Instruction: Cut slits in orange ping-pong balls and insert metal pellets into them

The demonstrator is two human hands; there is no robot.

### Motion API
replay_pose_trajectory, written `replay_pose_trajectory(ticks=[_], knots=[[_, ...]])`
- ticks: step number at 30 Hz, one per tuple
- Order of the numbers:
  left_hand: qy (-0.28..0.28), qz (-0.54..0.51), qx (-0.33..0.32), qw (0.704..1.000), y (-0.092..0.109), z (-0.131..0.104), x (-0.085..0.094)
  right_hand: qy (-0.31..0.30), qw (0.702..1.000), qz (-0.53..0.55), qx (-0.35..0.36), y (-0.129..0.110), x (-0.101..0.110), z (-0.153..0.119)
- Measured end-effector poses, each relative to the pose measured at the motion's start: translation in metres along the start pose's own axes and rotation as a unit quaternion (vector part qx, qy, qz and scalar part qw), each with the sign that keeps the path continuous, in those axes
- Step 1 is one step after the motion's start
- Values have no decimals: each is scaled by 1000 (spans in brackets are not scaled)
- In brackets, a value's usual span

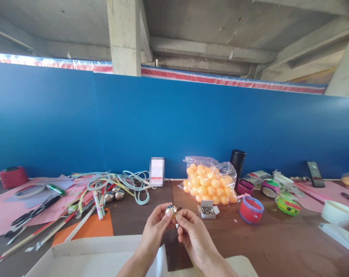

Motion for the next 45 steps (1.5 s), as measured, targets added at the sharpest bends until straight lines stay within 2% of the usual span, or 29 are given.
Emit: replay_pose_trajectory(ticks=[5,30,45], knots=[[27,-13,6,1000,7,-4,-5,-3,1000,-7,1,0,0,0],[69,13,-17,997,11,-6,-5,9,1000,0,1,-2,-3,-3],[65,47,-33,996,7,-3,0,4,1000,3,22,-3,-5,-4]])
Point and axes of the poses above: each hand's wrist, its own z-axis towards the middle knuckle, its own x-axis out of the back of the hand, y = z × x, the point moved 4 cm from there along z, towards the middle knuckle, and after that the axes turned 15 degrees about z, right-handed, at the moved point
